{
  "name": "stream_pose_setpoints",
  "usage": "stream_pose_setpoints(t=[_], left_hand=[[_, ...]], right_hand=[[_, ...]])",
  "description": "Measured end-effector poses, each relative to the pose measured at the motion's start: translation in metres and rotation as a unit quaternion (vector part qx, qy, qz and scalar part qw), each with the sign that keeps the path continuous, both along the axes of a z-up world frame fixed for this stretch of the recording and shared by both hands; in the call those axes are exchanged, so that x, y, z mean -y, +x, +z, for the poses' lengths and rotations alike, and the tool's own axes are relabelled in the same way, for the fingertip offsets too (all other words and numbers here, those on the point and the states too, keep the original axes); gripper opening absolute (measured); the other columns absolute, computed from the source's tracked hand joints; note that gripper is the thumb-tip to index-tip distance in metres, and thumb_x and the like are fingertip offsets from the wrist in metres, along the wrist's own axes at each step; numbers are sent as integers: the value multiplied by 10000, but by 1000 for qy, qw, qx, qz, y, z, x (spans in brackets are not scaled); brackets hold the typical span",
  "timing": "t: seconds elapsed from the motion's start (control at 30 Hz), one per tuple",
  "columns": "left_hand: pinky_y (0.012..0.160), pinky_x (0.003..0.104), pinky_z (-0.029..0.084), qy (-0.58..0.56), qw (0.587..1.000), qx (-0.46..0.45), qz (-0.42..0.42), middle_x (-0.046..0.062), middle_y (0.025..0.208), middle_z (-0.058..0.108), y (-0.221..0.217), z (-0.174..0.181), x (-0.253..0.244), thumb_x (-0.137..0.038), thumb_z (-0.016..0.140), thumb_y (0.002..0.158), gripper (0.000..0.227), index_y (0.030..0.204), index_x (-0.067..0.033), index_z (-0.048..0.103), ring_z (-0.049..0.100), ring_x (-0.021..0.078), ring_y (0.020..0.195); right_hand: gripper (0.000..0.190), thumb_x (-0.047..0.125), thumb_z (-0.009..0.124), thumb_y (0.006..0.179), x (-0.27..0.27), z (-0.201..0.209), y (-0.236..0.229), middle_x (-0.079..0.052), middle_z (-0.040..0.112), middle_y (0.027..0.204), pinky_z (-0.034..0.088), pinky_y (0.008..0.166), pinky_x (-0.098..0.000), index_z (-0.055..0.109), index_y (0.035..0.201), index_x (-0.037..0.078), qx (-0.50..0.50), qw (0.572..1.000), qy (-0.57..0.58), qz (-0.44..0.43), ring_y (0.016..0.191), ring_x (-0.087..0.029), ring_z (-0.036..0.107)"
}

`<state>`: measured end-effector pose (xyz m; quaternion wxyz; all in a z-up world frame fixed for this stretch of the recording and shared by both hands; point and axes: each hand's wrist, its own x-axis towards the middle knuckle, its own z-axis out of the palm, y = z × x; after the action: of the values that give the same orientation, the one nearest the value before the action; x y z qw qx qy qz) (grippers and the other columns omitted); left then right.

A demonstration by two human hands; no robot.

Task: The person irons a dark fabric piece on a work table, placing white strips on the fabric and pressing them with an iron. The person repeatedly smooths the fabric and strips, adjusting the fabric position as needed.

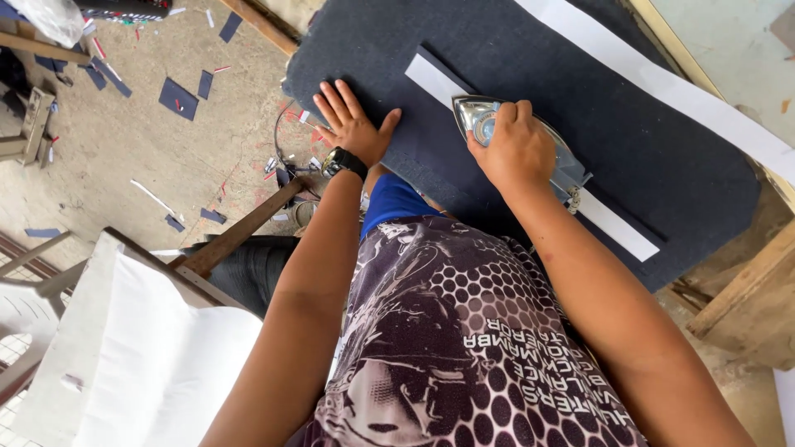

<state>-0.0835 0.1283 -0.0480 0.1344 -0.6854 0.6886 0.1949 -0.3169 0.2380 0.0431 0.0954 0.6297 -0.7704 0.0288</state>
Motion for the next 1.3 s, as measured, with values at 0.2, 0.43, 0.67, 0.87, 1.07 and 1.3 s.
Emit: stream_pose_setpoints(t=[0.2, 0.43, 0.67, 0.87, 1.07, 1.3], left_hand=[[1193, 735, 23, 70, 997, -17, -10, 212, 1682, -189, -1, 21, 5, -917, 550, 870, 1339, 1633, -77, -160, -212, 433, 1535], [1180, 731, -29, 79, 997, -7, 11, 204, 1694, -158, -8, 39, 7, -871, 585, 861, 1319, 1639, -75, -123, -190, 436, 1543], [1167, 739, -50, 111, 993, -28, 4, 199, 1678, -214, -8, 39, 10, -872, 582, 853, 1336, 1623, -87, -176, -222, 431, 1533], [1170, 741, -31, 129, 991, -30, -13, 214, 1663, -245, -6, 39, 12, -910, 668, 749, 1477, 1608, -87, -208, -244, 440, 1522], [1170, 741, -19, 145, 989, -22, -28, 226, 1658, -251, -6, 40, 14, -897, 748, 673, 1574, 1603, -73, -217, -252, 450, 1513], [1177, 730, 19, 155, 987, -18, -28, 225, 1650, -268, -6, 44, 15, -891, 754, 673, 1579, 1598, -77, -234, -252, 449, 1513]], right_hand=[[603, 564, 841, 617, 34, -10, 23, -11, 540, 865, 560, 510, -244, 591, 920, 106, 1, 1000, -30, 6, 558, -134, 663], [606, 514, 856, 687, 71, 3, 44, -54, 560, 884, 594, 540, -286, 586, 967, 50, 64, 998, 10, 24, 577, -201, 697], [623, 495, 846, 785, 108, 18, 59, -84, 559, 955, 623, 579, -326, 564, 1035, 0, 129, 989, 69, 26, 625, -254, 727], [628, 448, 830, 859, 130, 28, 67, -123, 553, 1014, 640, 607, -360, 539, 1103, -52, 186, 973, 139, 19, 699, -301, 747], [631, 467, 808, 872, 133, 26, 67, -114, 544, 1026, 642, 620, -357, 533, 1121, -44, 183, 970, 160, 10, 723, -298, 752], [641, 481, 795, 874, 130, 28, 70, -119, 543, 1046, 643, 665, -369, 525, 1136, -37, 181, 971, 157, 5, 761, -315, 758]])
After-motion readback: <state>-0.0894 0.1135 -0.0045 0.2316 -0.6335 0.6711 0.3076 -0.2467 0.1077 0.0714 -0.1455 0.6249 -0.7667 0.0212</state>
